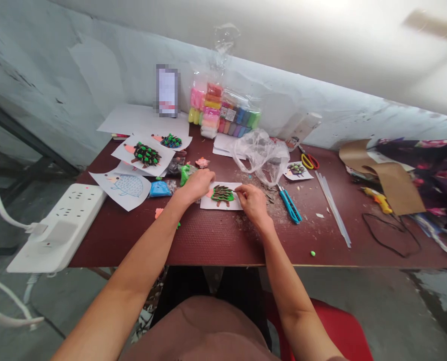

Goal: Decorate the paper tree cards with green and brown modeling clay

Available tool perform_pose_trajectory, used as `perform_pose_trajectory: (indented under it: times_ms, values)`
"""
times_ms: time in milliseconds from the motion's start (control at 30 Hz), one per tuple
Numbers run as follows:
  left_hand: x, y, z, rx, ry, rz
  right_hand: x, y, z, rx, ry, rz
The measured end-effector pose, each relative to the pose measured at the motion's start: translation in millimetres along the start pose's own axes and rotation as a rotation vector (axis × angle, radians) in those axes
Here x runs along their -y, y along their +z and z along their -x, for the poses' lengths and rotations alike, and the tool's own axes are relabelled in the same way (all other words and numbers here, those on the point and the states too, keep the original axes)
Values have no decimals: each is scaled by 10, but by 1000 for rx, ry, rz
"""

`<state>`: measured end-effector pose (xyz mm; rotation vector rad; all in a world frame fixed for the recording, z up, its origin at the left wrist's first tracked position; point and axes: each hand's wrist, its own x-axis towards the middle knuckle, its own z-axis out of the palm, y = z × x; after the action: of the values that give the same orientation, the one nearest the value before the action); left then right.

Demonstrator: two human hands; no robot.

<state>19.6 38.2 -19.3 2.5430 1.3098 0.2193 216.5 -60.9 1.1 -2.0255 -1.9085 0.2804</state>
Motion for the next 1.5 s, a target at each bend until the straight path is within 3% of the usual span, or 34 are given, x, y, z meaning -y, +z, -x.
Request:
perform_pose_trajectory:
  times_ms: [200, 700, 1500]
  values:
    - [0, 4, -3, 4, -10, -4, 14, 32, -33, 14, 67, -41]
    - [0, 7, -5, 10, -5, -3, 53, -40, -65, 15, 63, -1]
    - [-5, 12, 5, -1, -12, -6, 183, -37, -130, 152, 35, 148]
